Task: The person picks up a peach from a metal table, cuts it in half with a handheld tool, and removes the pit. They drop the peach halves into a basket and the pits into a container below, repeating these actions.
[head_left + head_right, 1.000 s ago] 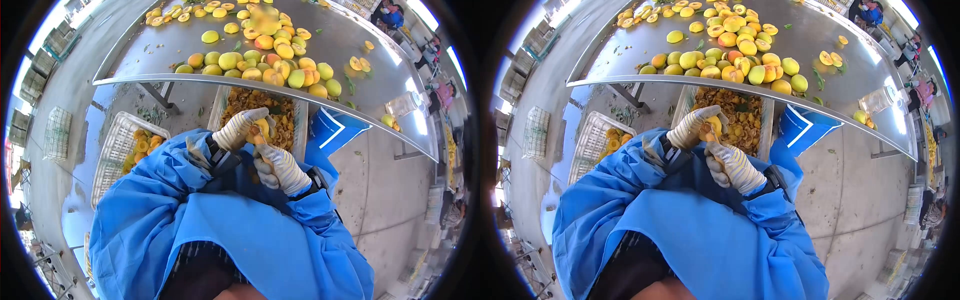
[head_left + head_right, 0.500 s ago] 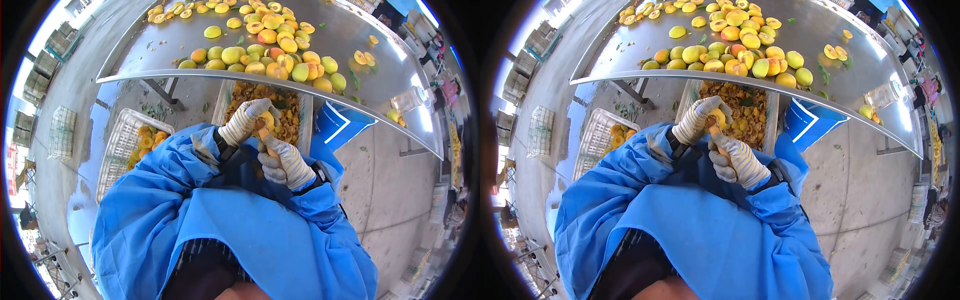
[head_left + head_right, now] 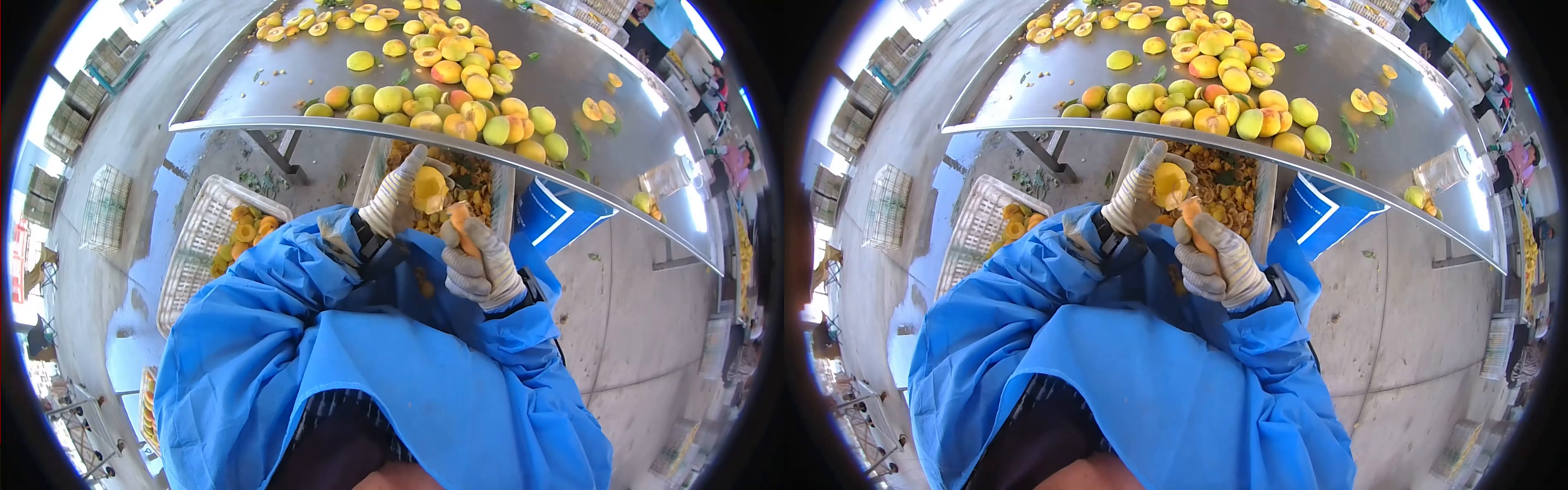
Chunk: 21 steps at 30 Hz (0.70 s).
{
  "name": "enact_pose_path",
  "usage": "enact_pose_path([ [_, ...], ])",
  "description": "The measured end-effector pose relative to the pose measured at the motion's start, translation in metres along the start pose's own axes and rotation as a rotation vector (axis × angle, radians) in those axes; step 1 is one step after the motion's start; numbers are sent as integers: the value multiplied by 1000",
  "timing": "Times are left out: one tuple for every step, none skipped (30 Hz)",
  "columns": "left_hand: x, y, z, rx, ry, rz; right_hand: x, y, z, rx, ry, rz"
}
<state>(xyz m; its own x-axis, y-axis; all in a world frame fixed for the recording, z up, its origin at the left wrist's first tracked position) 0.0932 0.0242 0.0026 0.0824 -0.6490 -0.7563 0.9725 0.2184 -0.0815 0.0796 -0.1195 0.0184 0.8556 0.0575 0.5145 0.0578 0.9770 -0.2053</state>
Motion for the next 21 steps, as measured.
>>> enact_pose_path([
  [1, 2, -8, -20, 2, 15, 10, -6, 0, -86, -79, -52],
  [0, 5, -14, -38, 7, 33, 22, -11, 1, -170, -160, -109],
  [-6, 1, -13, -32, 28, 67, 32, -16, -2, -316, -354, -144],
  [-11, 0, -19, -49, 114, 102, 36, -18, -9, -386, -447, -177],
  [-16, 1, -27, -62, 200, 136, 40, -19, -20, -459, -538, -215],
  [-24, 0, -34, -71, 287, 170, 45, -23, -28, -535, -629, -257],
  [-40, -9, -33, -72, 358, 194, 45, -25, -28, -516, -629, -259],
  [-68, -22, -30, -178, 915, 280, 46, -28, -27, -517, -638, -250],
  [-94, -35, -23, -199, 1355, 319, 45, -30, -25, -517, -647, -239],
  [-114, -49, -27, -250, 1660, 322, 45, -32, -23, -515, -658, -226],
  [-126, -61, -48, -298, 1788, 275, 45, -33, -22, -540, -698, -203],
  [-137, -75, -65, -321, 1878, 125, 43, -35, -25, -535, -753, -201],
  [-143, -89, -92, -350, 1915, -44, 42, -36, -24, -534, -804, -183],
  [-148, -103, -109, -355, 2025, -285, 41, -37, -24, -534, -854, -165],
  [-156, -113, -113, -378, 2106, -334, 42, -36, -23, -509, -874, -180],
  [-161, -117, -115, -399, 2186, -388, 42, -35, -22, -486, -893, -193],
  [-166, -107, -109, -379, 2197, -236, 42, -33, -21, -463, -911, -205],
  [-173, -93, -104, -358, 2201, -85, 43, -30, -20, -454, -911, -209],
  [-182, -78, -92, -335, 2196, 64, 43, -27, -18, -444, -913, -210],
  [-186, -55, -82, -304, 2101, 92, 44, -25, -18, -434, -917, -211],
  [-189, -22, -60, -272, 2006, 123, 45, -21, -23, -419, -959, -248],
])
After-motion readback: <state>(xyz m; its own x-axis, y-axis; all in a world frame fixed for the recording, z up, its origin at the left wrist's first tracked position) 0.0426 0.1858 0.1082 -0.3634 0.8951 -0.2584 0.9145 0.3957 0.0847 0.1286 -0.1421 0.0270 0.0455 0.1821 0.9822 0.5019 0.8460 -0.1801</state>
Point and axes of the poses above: each hand's wrist, its own y-axis towards the middle knuckle, its own z-axis out of the palm, x = y × z, the point moved 7 cm from there along y, towards the middle knuckle, and after that the axes turned 4 degrees about x, right-handed, at the moved point
